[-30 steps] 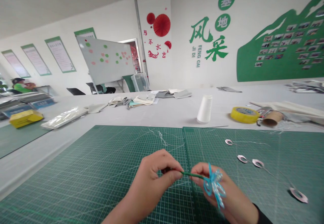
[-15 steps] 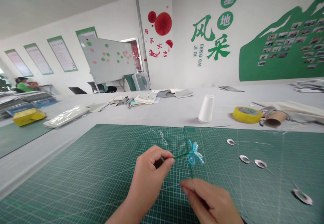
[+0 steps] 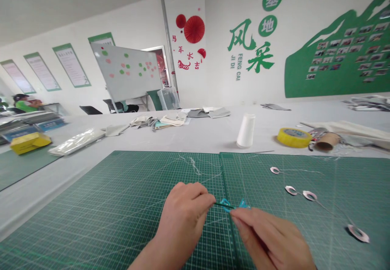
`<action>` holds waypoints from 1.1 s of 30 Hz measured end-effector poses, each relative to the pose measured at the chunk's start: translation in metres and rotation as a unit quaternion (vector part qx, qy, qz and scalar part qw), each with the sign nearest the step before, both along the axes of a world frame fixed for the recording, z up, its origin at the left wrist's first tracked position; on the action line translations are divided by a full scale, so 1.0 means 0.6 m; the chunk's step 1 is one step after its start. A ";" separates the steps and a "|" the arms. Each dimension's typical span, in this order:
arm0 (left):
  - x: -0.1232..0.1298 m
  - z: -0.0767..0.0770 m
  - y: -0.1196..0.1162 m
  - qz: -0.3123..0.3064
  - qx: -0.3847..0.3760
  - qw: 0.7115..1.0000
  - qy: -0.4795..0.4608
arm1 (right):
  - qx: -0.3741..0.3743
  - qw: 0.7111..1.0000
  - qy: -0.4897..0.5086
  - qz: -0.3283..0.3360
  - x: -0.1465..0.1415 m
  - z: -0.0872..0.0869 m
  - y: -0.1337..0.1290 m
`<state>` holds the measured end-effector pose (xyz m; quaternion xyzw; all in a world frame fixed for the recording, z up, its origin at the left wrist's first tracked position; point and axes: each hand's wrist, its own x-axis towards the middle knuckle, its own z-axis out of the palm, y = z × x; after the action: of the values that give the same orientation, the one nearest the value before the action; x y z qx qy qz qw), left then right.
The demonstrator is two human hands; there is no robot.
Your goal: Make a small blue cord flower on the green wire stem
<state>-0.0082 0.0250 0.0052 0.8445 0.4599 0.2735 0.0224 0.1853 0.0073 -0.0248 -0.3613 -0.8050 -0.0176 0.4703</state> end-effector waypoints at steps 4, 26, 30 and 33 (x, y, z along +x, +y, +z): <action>0.000 0.006 0.000 -0.037 -0.022 0.999 0.003 | -0.057 0.997 0.043 0.007 0.015 0.011 0.012; 0.001 0.010 0.008 -0.034 -0.314 0.861 -0.399 | -0.464 0.859 0.191 0.105 -0.004 -0.027 0.054; 0.001 0.002 0.012 0.027 -0.324 0.847 -0.421 | -0.434 0.883 0.153 0.091 -0.014 -0.037 0.036; 0.001 0.003 0.013 0.053 -0.328 0.846 -0.418 | -0.337 0.935 0.077 0.078 -0.020 -0.042 0.023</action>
<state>-0.0073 0.0329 0.0067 0.5677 0.5143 0.4348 0.4734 0.1736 0.0214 -0.0501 -0.4345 -0.7509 0.3194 0.3812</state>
